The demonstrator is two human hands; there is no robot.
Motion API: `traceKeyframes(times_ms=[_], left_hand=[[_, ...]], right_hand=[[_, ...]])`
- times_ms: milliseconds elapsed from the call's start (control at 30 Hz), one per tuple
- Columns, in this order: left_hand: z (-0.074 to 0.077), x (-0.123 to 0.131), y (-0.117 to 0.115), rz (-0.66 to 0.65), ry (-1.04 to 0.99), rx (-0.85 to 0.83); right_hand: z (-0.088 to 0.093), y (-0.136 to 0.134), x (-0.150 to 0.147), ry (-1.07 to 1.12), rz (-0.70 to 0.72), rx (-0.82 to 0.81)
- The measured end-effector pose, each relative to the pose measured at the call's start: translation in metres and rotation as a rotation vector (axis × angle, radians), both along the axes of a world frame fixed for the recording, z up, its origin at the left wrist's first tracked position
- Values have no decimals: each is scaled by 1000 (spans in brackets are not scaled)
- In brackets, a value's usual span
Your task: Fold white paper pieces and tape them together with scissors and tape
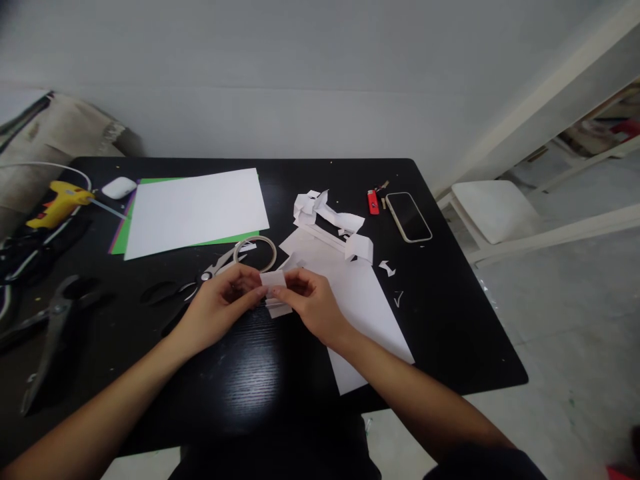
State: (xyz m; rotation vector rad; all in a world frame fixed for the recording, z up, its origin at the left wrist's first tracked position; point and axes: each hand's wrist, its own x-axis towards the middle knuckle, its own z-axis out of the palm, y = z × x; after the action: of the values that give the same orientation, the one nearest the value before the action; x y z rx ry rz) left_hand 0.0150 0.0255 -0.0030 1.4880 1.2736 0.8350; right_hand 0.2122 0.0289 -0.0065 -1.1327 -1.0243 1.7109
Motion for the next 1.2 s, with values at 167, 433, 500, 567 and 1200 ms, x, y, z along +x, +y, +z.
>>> traceKeyframes(times_ms=[167,433,500,567,1200], left_hand=[[7,-10,3,24,132,90],[19,-25,12,41,141,127],[17,-16,7,-3,72,109],[13,-7,2,-40,13,90],[4,2,-3,56,-140,107]], right_hand=[[-2,1,1,-31,-65,26],[1,-1,-1,-37,-81,164],[2,-2,-1,-58,-63,210],[2,-4,-2,-89,-44,244],[0,-9,2,-218,-87,399]])
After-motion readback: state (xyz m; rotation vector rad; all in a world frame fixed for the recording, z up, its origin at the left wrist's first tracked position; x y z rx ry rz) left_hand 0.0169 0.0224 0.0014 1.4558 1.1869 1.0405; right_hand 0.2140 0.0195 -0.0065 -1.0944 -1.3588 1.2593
